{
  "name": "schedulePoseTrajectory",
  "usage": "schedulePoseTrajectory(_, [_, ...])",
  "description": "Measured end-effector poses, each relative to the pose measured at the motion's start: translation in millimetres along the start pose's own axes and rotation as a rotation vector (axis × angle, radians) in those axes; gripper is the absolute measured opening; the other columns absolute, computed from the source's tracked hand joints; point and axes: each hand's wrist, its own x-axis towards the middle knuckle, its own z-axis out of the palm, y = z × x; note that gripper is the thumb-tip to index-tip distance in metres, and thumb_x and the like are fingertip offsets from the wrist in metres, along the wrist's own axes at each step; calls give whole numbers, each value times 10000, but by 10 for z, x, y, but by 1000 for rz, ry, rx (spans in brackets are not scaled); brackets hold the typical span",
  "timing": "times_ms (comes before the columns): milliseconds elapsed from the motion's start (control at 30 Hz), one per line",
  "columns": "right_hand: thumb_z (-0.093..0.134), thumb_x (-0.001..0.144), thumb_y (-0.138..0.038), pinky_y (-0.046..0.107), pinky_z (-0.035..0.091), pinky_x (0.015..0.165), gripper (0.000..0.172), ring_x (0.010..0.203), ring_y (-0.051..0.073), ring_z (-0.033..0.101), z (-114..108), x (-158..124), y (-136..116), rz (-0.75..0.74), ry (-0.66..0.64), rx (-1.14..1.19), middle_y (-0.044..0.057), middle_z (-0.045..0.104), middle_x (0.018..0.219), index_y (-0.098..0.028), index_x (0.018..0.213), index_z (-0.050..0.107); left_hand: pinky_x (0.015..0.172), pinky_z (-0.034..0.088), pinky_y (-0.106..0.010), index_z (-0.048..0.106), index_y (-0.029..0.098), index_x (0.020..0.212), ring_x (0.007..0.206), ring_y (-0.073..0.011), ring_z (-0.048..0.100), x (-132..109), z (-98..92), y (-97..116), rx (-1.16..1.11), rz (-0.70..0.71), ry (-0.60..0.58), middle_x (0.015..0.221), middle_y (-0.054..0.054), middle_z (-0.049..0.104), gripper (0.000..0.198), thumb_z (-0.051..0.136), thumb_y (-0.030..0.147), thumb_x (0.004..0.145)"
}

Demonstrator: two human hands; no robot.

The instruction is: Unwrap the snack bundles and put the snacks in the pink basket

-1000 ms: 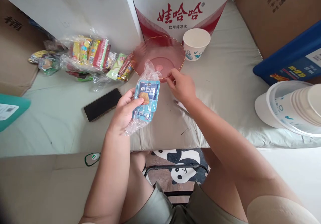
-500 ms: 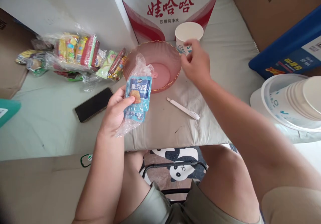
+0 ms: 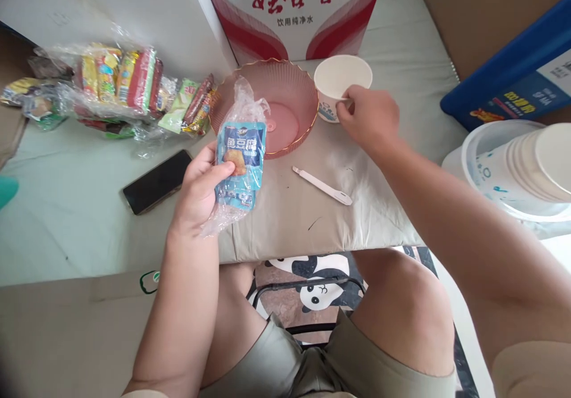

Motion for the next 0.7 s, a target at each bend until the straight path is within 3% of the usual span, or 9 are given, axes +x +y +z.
schedulePoseTrajectory(133, [673,869,-318,409,452,710,109,680,240,601,-77,-366,38,58,-28,46,61,698,739,-227,919,709,622,581,-257,684,230,1039,678,-144,696,-44,48,1,-5,-4,-8,846,5,756,381,845,261,696])
schedulePoseTrajectory(267, [742,808,-267,379,425,678,266,592,201,534,-187,-600,-82,122,-15,152,-6,621,603,-248,1071,707,614,588,-242,683,211,1031,674,-138,706,-43,79,-28,-32,-9,-28,821,5,757,389,869,273,695])
schedulePoseTrajectory(367, [684,855,-290,325,400,602,116,509,138,454,-308,-880,-305,161,70,438,-51,513,532,-234,955,662,638,600,-229,677,209,1047,705,-132,726,-29,110,-121,-47,13,-51,850,7,765,429,905,306,696])
schedulePoseTrajectory(433, [634,894,-383,284,366,505,155,485,119,454,-346,-1123,-463,208,-25,734,-47,519,568,-229,900,618,669,610,-230,683,215,1068,739,-134,737,-39,147,-215,-39,22,-82,898,1,778,455,923,348,704])
schedulePoseTrajectory(533, [678,881,-558,253,433,458,355,564,123,581,-295,-1430,-598,214,-293,1028,-10,641,751,-223,976,607,731,621,-243,701,224,1105,808,-148,748,-103,224,-353,23,31,-146,976,-17,795,425,894,403,771])
schedulePoseTrajectory(600, [679,877,-665,253,478,463,462,564,114,587,-206,-1543,-583,196,-433,1126,-7,649,795,-221,990,618,740,624,-263,702,234,1150,842,-167,753,-162,276,-417,57,38,-195,1015,-28,798,400,842,437,835])
schedulePoseTrajectory(700, [609,919,-722,266,501,479,499,524,106,557,-58,-1616,-459,208,-526,1253,-21,627,764,-231,1002,646,754,628,-305,694,248,1203,899,-207,764,-227,343,-465,81,23,-247,1056,-41,793,361,746,466,920])
